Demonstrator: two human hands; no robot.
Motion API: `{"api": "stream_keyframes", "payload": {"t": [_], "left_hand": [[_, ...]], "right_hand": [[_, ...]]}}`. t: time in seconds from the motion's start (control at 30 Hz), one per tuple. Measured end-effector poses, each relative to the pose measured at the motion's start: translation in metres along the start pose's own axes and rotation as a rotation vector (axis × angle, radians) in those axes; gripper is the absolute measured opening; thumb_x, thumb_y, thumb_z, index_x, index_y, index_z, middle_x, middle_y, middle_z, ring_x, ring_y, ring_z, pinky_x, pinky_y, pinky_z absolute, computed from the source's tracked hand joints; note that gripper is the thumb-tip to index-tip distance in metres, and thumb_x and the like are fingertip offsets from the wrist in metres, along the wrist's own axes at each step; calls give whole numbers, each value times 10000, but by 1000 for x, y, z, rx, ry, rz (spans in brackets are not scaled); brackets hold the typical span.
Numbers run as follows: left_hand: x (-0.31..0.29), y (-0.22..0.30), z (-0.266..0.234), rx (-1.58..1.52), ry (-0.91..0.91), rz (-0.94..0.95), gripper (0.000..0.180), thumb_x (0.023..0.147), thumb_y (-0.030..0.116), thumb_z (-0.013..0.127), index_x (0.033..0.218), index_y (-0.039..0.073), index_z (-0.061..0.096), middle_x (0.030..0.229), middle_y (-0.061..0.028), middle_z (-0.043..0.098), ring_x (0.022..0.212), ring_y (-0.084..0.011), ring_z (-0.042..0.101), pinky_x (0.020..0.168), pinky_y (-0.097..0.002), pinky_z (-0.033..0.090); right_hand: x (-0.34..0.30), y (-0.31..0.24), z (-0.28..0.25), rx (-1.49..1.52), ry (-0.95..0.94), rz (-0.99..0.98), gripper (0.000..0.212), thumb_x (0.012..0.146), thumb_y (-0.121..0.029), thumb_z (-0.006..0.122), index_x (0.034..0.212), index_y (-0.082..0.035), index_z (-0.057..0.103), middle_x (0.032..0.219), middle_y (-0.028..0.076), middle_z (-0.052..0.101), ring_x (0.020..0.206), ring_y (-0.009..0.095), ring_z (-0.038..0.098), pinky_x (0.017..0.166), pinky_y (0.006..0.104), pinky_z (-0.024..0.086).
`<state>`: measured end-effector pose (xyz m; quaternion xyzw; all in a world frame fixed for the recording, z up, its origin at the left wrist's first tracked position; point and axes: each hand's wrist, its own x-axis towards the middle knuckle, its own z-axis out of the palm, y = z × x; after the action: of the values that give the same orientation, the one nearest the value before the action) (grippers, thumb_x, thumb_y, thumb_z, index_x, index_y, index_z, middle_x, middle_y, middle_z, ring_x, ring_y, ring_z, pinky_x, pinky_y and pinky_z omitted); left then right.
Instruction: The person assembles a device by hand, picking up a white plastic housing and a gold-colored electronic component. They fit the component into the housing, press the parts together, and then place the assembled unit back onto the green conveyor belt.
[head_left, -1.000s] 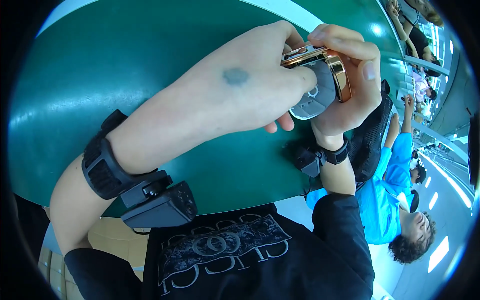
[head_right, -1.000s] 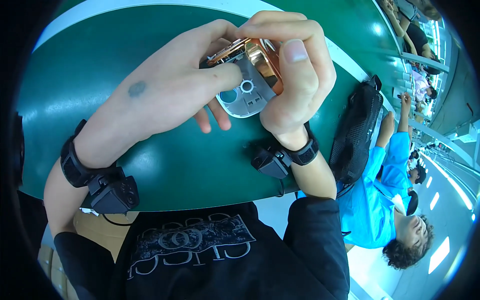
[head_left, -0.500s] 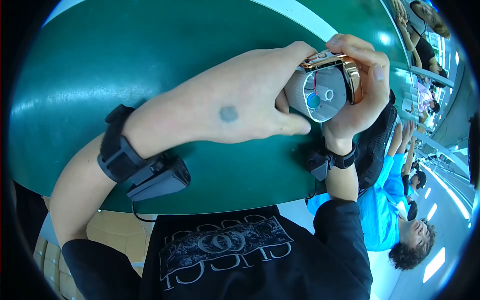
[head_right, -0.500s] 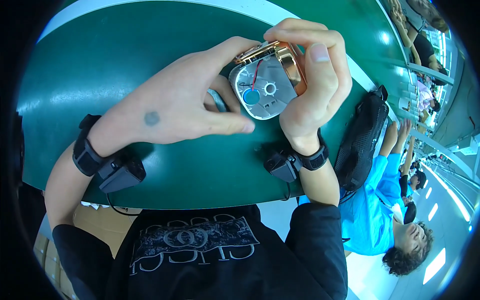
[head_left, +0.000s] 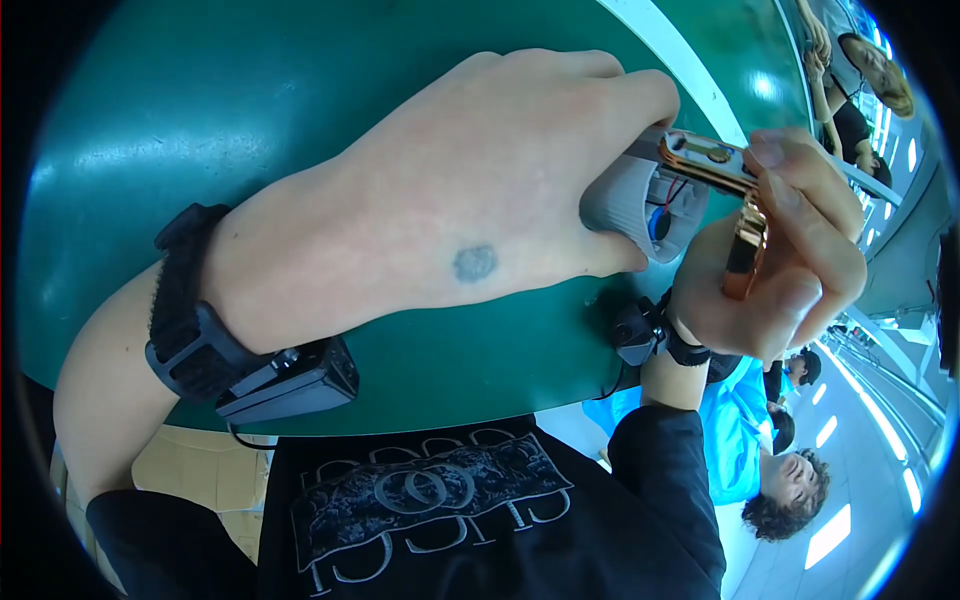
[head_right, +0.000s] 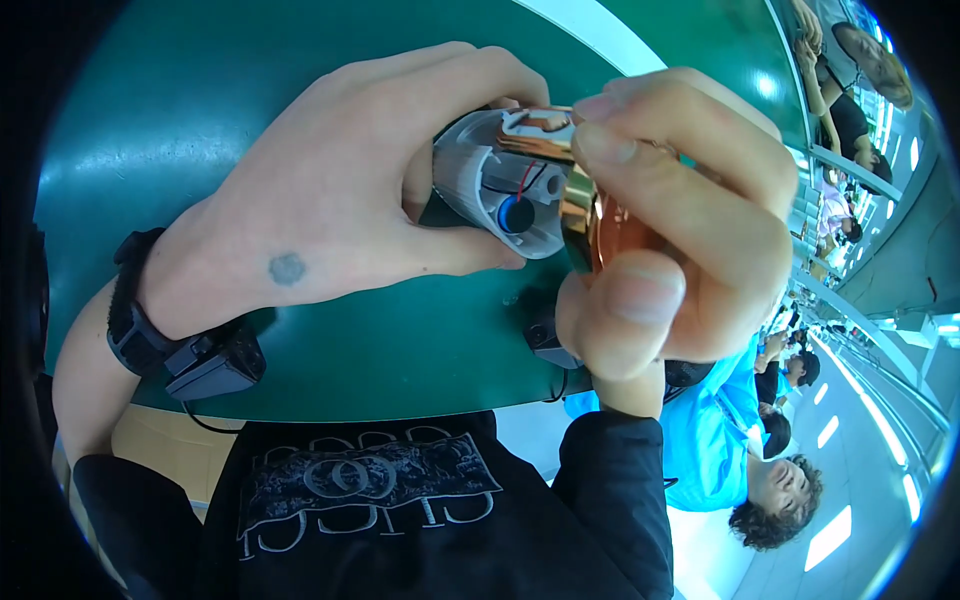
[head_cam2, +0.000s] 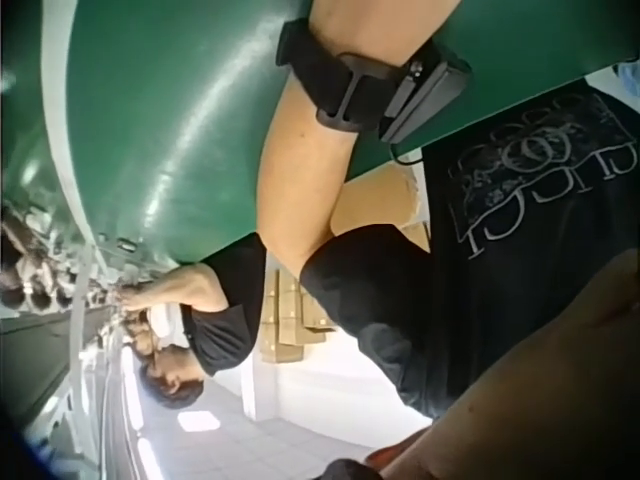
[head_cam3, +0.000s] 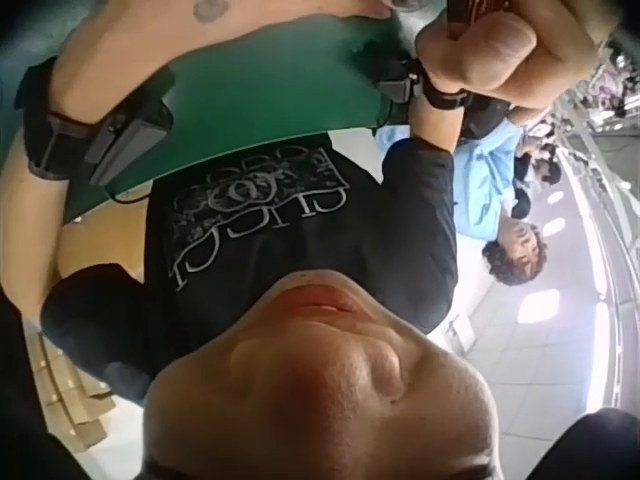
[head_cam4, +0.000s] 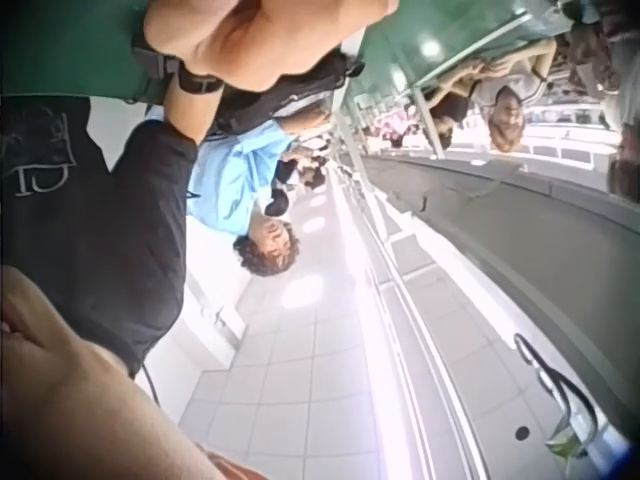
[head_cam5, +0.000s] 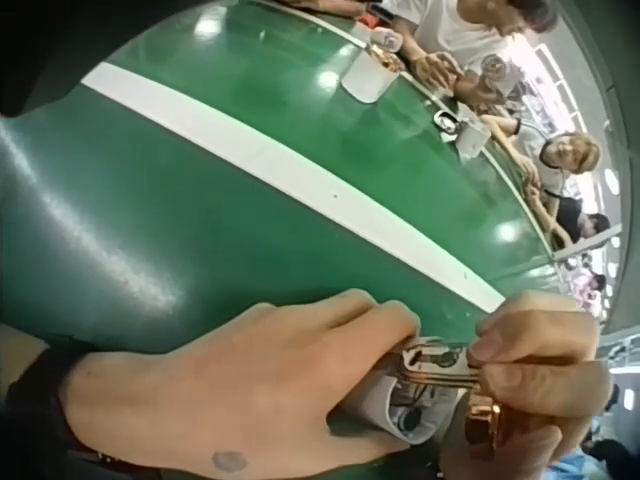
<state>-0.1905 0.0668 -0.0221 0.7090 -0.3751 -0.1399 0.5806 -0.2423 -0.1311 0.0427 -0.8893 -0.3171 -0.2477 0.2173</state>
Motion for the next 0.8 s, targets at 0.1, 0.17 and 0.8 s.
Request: {"api": "stream_keyframes", "payload": {"t": [0.1,0.17,0.8], "left_hand": [[-4,-5,-3,-7,19,-1,591,702,220,888,1198,66,608,966,-99,628,614,-214,608,540,-320,480],[-8,-7,-6,4,29,5,585,705,221,887,1198,71,610,967,-96,630,626,-220,610,555,-325,492],[1,-3,8,-1,-28,18,536,702,205,874,1158,75,624,954,-111,648,841,-309,648,704,-390,525]], "right_hand": [[5,-1,2,25,-45,-56,446,1086,-330,273,1083,24,545,1049,271,640,900,351,686,791,427,590],[8,-2,4,57,-68,-77,453,1083,-341,281,1078,19,556,1046,270,644,904,349,686,796,428,590],[-3,-7,1,43,-50,39,449,1068,-327,307,1038,32,575,1017,246,654,924,344,679,796,420,581]]}}
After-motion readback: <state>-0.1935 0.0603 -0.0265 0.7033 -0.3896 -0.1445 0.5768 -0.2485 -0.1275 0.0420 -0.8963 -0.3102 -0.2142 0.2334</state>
